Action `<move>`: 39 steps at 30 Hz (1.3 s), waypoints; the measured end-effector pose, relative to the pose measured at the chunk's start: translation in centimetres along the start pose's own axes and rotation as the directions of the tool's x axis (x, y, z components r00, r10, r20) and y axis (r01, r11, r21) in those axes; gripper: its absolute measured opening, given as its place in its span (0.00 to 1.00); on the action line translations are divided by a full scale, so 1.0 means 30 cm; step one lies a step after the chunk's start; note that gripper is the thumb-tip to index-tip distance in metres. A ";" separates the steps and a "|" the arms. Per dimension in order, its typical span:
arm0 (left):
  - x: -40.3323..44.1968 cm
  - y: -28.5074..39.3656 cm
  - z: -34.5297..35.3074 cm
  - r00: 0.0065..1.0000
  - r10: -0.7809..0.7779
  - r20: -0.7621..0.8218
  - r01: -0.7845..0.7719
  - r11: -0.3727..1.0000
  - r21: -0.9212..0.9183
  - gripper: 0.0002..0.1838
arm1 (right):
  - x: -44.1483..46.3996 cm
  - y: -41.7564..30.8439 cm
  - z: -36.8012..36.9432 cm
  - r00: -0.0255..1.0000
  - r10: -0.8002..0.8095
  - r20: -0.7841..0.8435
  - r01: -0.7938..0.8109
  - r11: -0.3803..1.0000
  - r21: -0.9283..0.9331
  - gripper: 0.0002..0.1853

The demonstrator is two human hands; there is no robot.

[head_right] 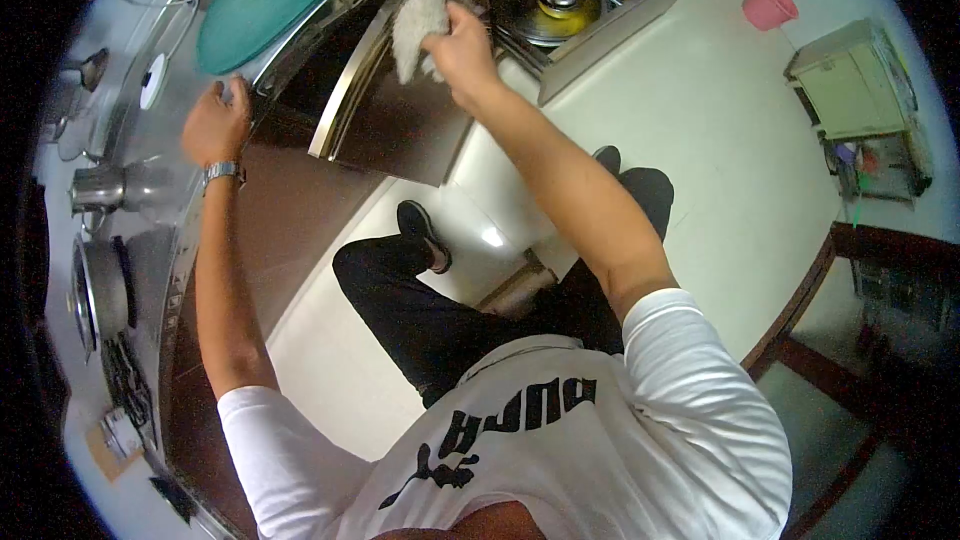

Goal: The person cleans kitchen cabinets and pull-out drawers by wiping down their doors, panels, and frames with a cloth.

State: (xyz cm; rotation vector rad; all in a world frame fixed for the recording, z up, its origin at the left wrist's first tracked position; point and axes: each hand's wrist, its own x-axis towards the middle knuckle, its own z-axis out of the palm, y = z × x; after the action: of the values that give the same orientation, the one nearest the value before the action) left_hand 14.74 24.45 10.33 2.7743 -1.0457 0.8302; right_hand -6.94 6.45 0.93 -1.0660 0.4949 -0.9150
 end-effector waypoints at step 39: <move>-0.005 -0.005 0.028 0.980 0.177 -0.090 -0.180 0.983 -0.027 0.22 | 0.073 0.339 0.335 0.883 -0.281 0.376 0.460 0.363 -0.810 0.07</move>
State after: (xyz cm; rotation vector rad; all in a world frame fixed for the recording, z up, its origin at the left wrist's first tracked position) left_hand 15.14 24.45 9.56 2.6182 -1.2940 0.9335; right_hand 5.67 11.77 -3.77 -2.3223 0.6095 -0.9373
